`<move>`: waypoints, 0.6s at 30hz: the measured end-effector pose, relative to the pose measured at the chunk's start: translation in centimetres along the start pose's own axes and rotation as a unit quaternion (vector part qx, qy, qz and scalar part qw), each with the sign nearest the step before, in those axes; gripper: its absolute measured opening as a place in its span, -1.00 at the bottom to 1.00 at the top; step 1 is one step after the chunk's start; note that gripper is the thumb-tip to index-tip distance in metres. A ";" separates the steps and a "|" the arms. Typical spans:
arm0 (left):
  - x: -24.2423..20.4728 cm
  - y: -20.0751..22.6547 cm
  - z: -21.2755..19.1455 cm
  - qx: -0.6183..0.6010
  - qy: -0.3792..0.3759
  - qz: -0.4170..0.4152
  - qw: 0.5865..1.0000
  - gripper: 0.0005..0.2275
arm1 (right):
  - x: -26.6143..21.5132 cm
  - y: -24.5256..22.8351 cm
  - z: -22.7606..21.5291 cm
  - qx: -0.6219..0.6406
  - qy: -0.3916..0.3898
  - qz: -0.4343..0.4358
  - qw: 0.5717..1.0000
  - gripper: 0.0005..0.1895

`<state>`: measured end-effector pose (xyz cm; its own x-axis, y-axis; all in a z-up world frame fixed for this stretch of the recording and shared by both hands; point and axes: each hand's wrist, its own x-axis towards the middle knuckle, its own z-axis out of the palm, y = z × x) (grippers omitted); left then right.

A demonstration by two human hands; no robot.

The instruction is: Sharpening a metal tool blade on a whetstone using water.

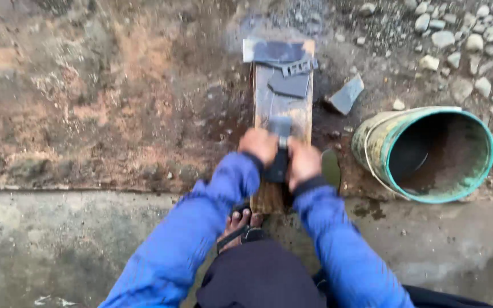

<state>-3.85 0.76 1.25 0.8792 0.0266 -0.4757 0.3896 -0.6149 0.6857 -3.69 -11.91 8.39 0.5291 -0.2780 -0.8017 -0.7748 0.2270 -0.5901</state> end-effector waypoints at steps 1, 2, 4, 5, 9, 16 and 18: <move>-1.1 -0.3 0.4 -0.002 -0.005 -0.006 1.000 -0.71 | -1.0 1.0 -0.8 -0.004 0.003 0.006 1.000 -0.67; 0.6 0.1 -0.4 0.004 -0.024 -0.012 1.000 -0.71 | -0.4 0.0 -0.3 -0.096 0.023 -0.065 0.993 -0.63; 0.4 0.0 -0.8 0.010 -0.043 -0.016 0.999 -0.71 | -0.7 0.3 -0.8 -0.183 0.047 -0.139 0.972 -0.59; -1.3 -1.0 -0.3 0.027 -0.092 0.025 0.995 -0.71 | -1.4 1.9 -1.8 -0.126 0.045 -0.093 0.987 -0.64; -0.9 -4.8 3.2 0.173 -0.149 0.249 0.941 -0.74 | -4.1 3.5 -2.7 -0.046 0.081 0.097 0.991 -0.69; -0.6 -1.7 1.5 0.128 -0.016 0.134 0.983 -0.73 | -1.8 0.8 -1.4 -0.075 0.069 0.021 0.995 -0.67; -4.7 -2.2 0.3 0.100 -0.108 0.140 0.979 -0.76 | -0.7 6.2 -4.3 -0.023 0.003 -0.067 0.997 -0.78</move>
<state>-8.89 1.78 1.81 0.8573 -0.3185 -0.4045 0.0614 -0.7168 0.6945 -10.41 -14.32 5.72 0.6266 -0.3094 -0.7153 -0.7127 0.1440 -0.6866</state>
